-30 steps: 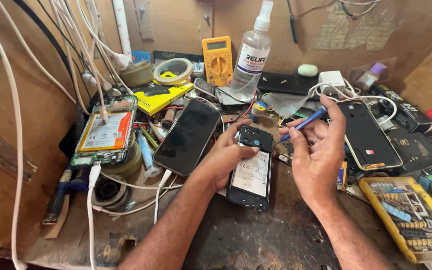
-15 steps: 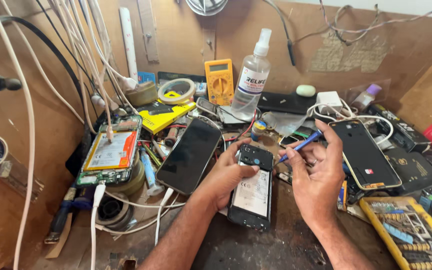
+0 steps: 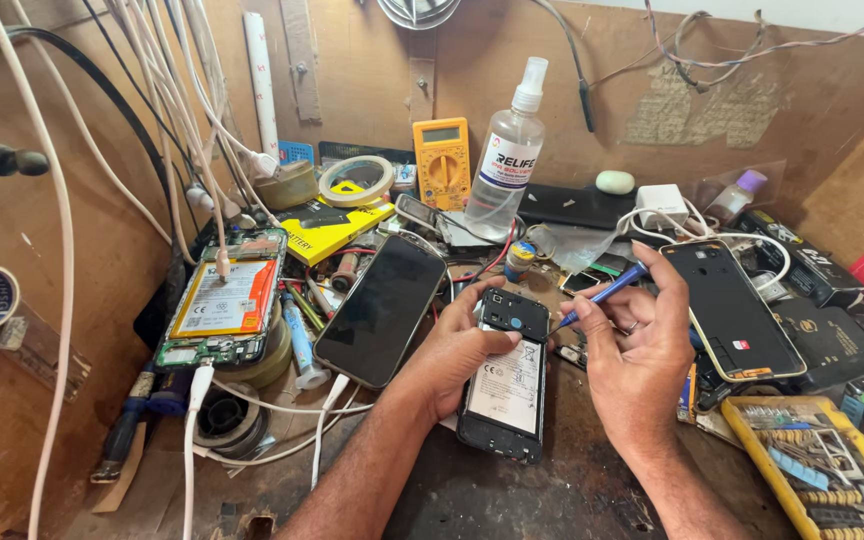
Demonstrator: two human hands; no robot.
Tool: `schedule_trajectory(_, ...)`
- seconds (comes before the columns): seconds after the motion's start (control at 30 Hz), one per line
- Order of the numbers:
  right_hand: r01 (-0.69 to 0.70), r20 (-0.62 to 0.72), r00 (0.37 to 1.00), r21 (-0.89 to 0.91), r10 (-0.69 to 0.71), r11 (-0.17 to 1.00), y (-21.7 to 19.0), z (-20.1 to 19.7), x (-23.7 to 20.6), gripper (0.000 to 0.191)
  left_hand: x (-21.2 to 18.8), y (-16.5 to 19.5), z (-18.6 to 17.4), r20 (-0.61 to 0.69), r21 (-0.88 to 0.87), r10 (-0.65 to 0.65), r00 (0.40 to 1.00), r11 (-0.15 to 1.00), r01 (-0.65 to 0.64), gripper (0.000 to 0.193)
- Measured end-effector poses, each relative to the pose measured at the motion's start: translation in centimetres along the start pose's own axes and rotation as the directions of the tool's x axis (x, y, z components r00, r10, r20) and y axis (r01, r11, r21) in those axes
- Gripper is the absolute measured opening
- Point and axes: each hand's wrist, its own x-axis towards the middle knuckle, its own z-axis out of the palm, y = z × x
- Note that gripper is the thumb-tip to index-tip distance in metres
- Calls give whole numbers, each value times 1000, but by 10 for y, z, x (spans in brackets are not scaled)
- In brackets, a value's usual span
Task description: The person pries open the back cover of a smartphone on a cluttered workbench using a blue pry tool, works around the edges of the device, and removes the back panel to expose the internal battery and components, handling the phone frame and cover throughout.
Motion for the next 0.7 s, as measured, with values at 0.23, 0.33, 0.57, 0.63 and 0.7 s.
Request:
schedule_trajectory(0.23,17,-41,999,-71,-19,997,1,0,-1,60,-1,1,2,-2,13,14,1000,1000,-13,79)
schedule_trajectory(0.33,41,-66,997,-124,-50,991,3,1,-2,62,-1,1,1,0,24,21,1000,999,-21,79)
schedule_trajectory(0.57,35,-83,996,-117,-45,993,4,2,-1,63,1,-1,0,-1,13,6,1000,1000,-6,78)
schedule_trajectory(0.63,44,-58,997,-86,-49,995,4,2,0,63,3,-3,-1,-7,17,19,1000,1000,-19,76)
schedule_trajectory(0.7,66,-28,997,-87,-69,994,5,0,0,63,5,-5,-2,-15,31,43,999,999,-43,75)
